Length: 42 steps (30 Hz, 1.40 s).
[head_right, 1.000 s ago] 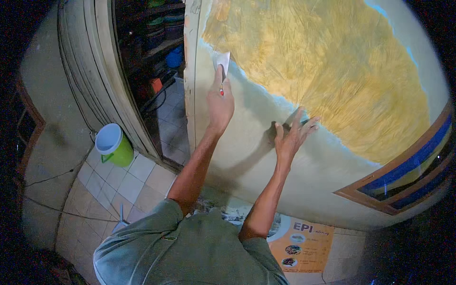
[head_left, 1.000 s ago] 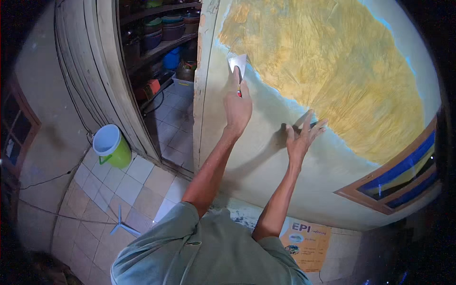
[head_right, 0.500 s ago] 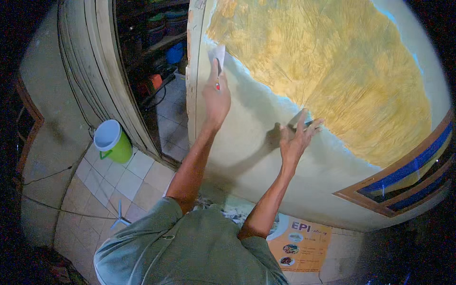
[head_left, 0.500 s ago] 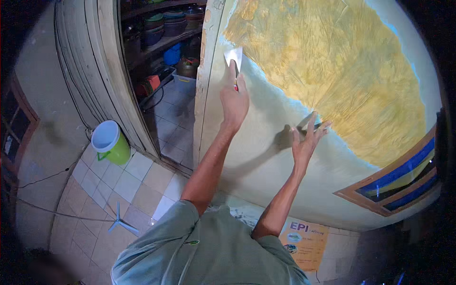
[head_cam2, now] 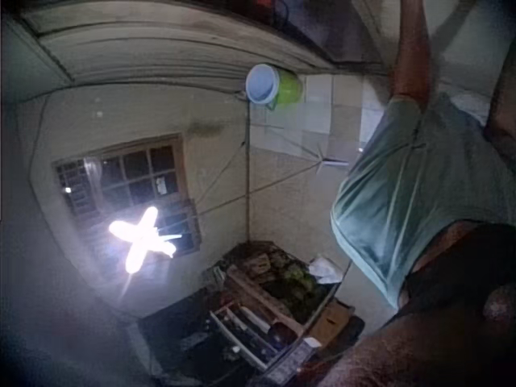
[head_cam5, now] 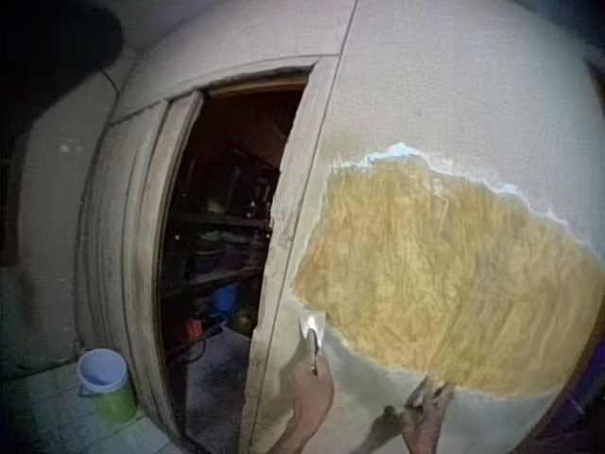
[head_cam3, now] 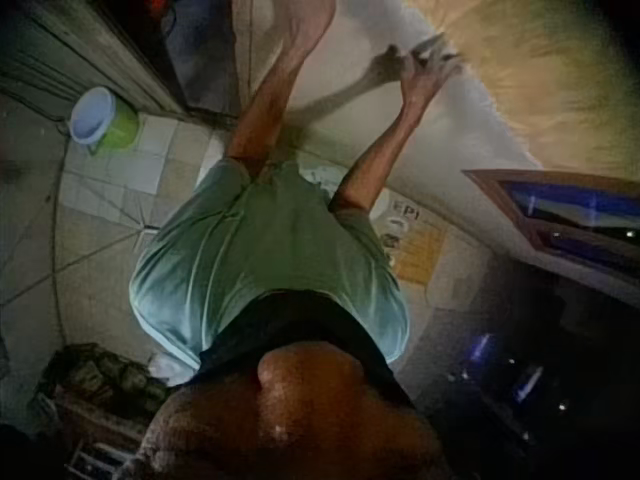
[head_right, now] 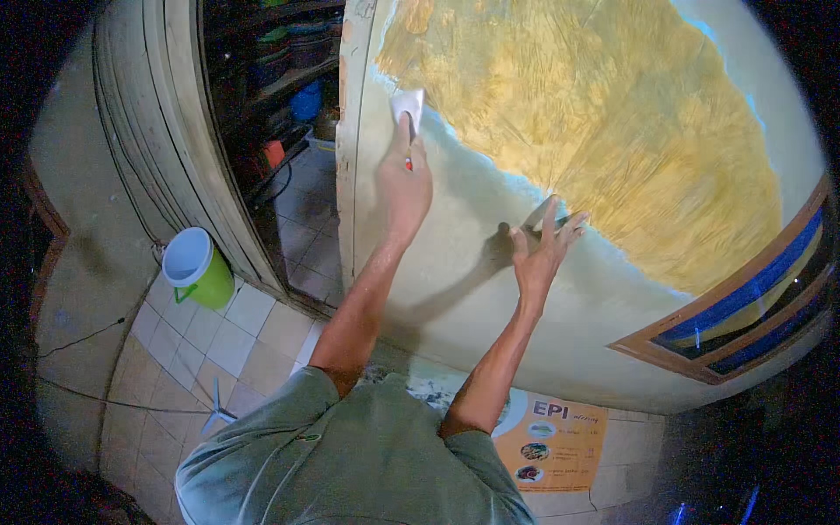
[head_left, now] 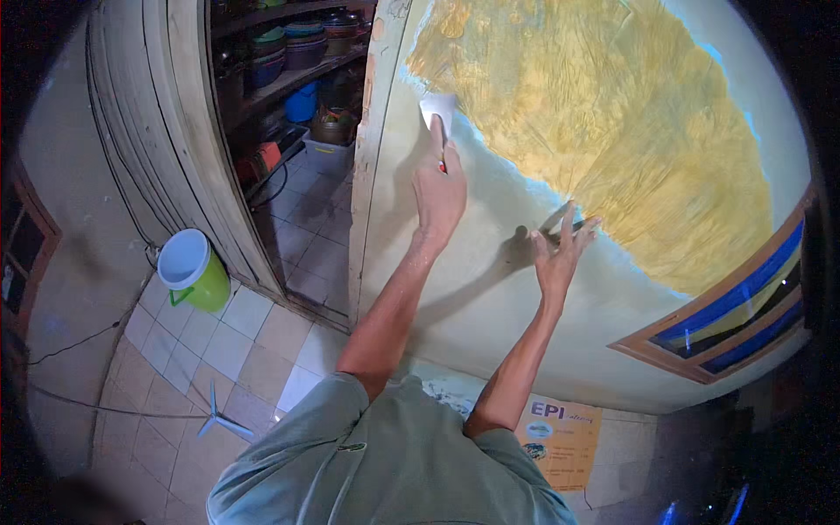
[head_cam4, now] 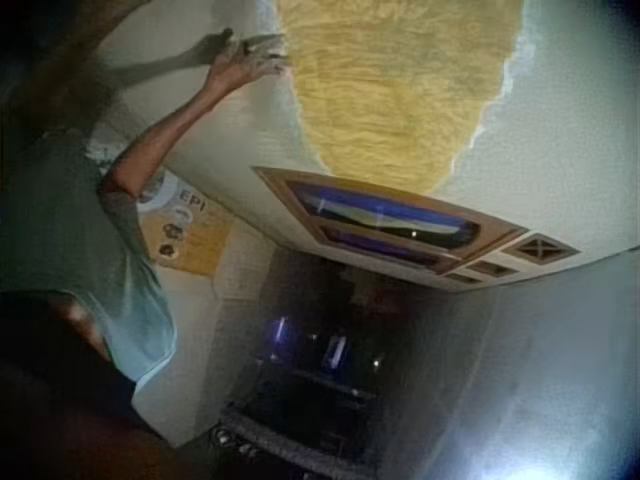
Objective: Using a putty knife to apply plaster or filler to a wall surface.
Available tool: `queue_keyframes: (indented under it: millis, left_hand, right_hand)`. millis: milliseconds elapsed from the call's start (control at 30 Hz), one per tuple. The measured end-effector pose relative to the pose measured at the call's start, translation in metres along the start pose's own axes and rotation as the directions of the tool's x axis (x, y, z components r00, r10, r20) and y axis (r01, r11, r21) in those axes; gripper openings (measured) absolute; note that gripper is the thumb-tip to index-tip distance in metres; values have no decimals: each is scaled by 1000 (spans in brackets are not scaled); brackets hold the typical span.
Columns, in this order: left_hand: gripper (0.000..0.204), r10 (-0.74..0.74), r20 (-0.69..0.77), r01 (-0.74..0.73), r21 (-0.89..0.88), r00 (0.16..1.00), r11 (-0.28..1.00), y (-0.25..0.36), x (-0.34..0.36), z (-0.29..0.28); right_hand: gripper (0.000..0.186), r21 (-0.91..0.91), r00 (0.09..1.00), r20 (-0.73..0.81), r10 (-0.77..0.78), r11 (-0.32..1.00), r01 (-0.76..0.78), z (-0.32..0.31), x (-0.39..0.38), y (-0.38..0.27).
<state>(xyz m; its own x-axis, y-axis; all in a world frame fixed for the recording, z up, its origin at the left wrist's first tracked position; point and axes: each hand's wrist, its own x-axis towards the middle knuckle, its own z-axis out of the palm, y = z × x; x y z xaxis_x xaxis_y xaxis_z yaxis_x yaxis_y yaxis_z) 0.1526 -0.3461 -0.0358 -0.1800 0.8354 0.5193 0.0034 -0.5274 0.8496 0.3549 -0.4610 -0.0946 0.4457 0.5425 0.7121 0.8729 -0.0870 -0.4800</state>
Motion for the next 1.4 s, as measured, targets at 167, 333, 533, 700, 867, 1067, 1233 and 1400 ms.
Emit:
queue_keyframes:
  millis: [167,333,533,700,867,1067,1233,1400]
  left_hand:
    - [54,201,38,-200,-40,979,979,-35,-43,14]
    - [53,155,-57,-153,47,986,987,-8,1,-9]
    - [49,81,10,-81,-34,997,996,-12,-29,-4]
    - [53,-46,203,28,88,978,996,-12,-54,4]
    - [56,-52,173,46,37,984,998,-12,-54,17]
    - [54,442,-170,-447,6,881,894,-32,-41,39]
    - [43,154,-44,-154,-3,987,988,-3,2,20]
    - [55,179,12,-179,-40,984,983,-34,-42,35]
  right_hand:
    - [95,2,1000,-7,3,1000,-3,6,-11,-6]
    - [95,-14,1000,10,15,1000,-15,1,-11,-5]
    - [93,-7,1000,-13,-3,1000,3,0,-10,-3]
    - [93,-26,999,-1,36,999,-36,-3,-14,-1]
    - [93,-35,1000,1,12,999,-12,-9,-7,1]
    - [91,2,1000,7,1,1000,-1,-8,-4,7]
    - [89,11,1000,-1,-2,1000,2,-7,-2,10]
    - [90,-29,999,35,17,999,-16,-4,-4,11]
